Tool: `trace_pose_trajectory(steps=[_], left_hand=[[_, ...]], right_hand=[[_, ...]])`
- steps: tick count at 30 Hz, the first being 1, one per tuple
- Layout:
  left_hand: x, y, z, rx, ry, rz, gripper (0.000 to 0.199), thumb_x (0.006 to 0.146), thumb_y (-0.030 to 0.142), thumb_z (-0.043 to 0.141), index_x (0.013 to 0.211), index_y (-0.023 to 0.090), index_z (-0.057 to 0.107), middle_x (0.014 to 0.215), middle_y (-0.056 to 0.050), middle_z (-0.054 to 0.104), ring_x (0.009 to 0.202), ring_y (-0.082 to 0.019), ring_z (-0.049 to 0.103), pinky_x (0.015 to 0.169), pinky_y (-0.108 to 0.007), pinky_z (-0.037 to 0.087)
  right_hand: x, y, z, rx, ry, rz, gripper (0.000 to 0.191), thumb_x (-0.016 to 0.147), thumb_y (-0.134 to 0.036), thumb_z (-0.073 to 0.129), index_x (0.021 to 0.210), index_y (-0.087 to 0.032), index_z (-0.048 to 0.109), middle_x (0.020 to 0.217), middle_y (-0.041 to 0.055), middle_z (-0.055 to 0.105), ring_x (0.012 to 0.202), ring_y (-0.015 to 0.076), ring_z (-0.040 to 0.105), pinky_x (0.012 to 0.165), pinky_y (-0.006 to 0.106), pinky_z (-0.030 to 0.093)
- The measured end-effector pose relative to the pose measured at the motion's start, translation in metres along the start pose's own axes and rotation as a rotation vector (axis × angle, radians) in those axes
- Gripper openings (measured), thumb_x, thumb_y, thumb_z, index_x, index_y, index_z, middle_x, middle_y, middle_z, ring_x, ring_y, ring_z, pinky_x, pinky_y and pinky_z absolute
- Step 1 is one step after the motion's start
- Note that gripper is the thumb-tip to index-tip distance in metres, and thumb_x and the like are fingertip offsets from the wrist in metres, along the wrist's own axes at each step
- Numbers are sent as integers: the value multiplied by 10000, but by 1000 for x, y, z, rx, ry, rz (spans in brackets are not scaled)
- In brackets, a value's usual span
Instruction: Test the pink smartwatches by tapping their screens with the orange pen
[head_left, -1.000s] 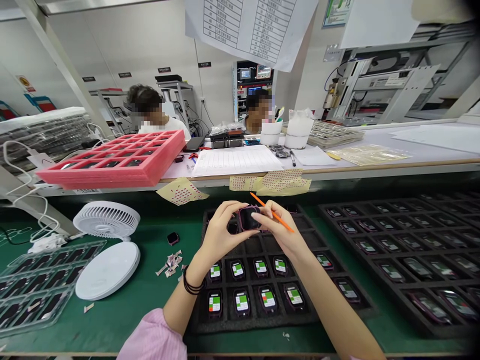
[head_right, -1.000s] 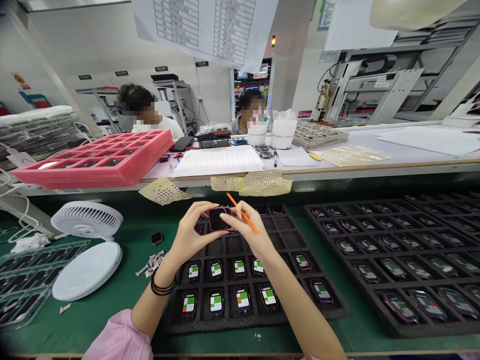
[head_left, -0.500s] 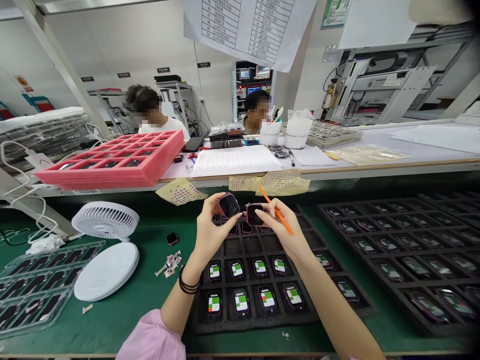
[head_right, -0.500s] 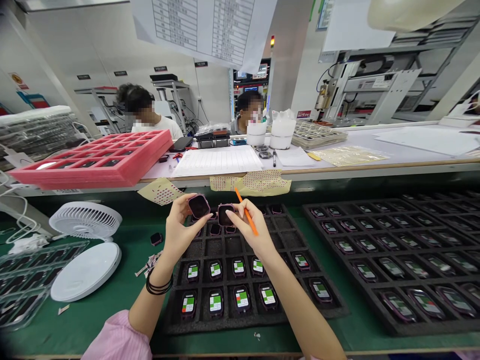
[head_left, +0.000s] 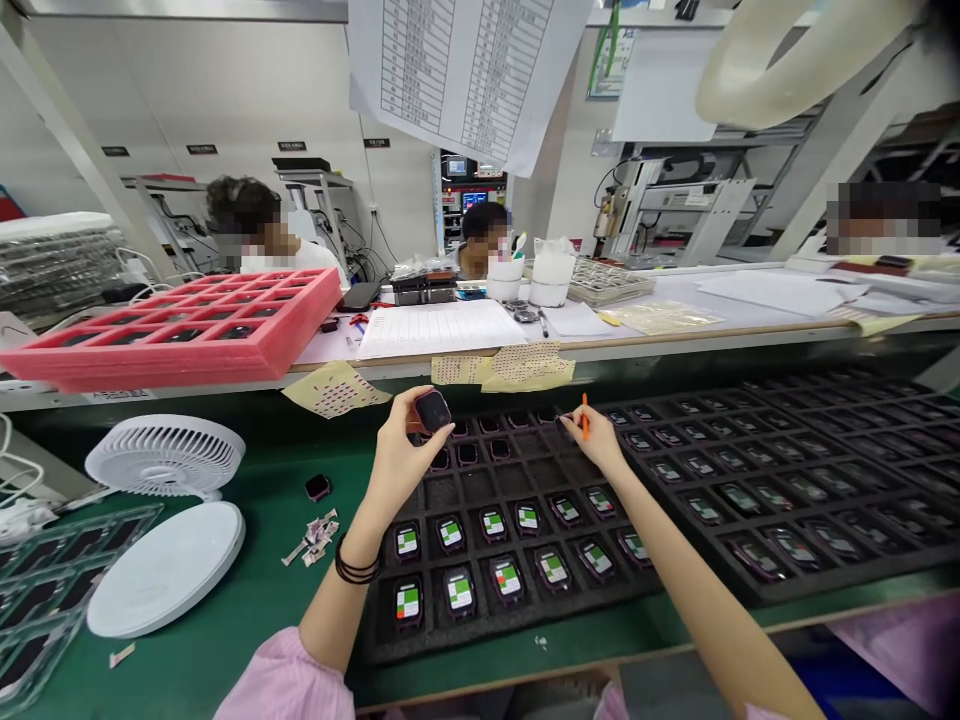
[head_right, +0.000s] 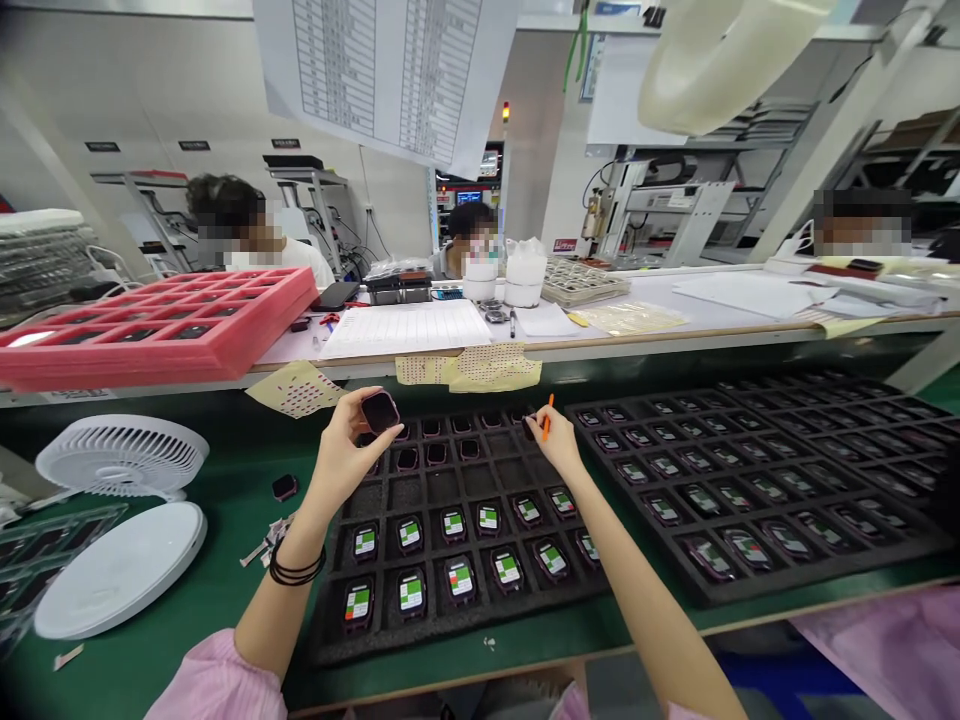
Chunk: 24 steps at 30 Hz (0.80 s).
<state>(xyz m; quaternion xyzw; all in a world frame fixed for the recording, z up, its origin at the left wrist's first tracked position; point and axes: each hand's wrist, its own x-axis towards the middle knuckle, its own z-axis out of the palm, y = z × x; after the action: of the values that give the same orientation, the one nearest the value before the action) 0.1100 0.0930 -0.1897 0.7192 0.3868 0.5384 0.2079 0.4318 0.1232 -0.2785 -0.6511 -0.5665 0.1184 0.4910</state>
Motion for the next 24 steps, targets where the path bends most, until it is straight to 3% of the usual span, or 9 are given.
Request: trace_pose_trajectory(steps=[3,6,11,14,17,21,24], left_hand=[[-6,3,9,36,-58,15,440,757,236,680,1162,192,516,1028,-58,654,808,-158,656,699,-284,550],[-11,0,33,72,-174,14,413,735,194,679,1120,181,531,964,-42,662,793,-161,646,675,-280,540],[-3,-21,104,304,-569,27,434,709,212,722,1106,180,550,1078,-53,662,936,-189,633,811,-287,507],[8,-35,148,379,-623,11,448,697,279,755,1092,165,577,1107,-84,660,1005,-247,617,867,-354,485],[14,-46,179,450,-651,2,447,751,296,719,1146,145,572,1170,-137,629,1135,-310,547,963,-454,414],[10,-55,197,508,-715,-7,329,873,277,578,1169,133,592,1316,-198,533,1281,-360,425,1034,-561,314],[4,-54,192,521,-755,-19,359,903,269,516,1227,125,568,1391,-222,458,1327,-376,372,1051,-601,273]], right_hand=[[7,27,9,-29,-18,21,357,699,-434,596,553,-257,324,538,6,505,563,181,492,595,309,381],[9,34,17,-44,-56,35,329,675,-395,607,552,-256,336,553,9,529,581,187,511,611,310,396],[4,27,16,-59,-82,36,281,680,-352,595,590,-260,345,598,16,544,589,196,526,631,328,409],[-9,18,4,-50,-98,9,252,707,-358,585,627,-257,368,670,34,589,643,209,565,673,337,432],[-24,9,-13,-35,-120,-11,225,730,-387,580,661,-250,415,735,49,632,692,219,598,702,343,452],[-38,3,-32,-7,-127,-23,217,752,-416,566,694,-241,453,822,62,668,757,219,626,758,349,467],[-46,-8,-39,19,-133,-15,226,774,-445,554,723,-235,490,814,52,669,786,219,634,788,358,473]])
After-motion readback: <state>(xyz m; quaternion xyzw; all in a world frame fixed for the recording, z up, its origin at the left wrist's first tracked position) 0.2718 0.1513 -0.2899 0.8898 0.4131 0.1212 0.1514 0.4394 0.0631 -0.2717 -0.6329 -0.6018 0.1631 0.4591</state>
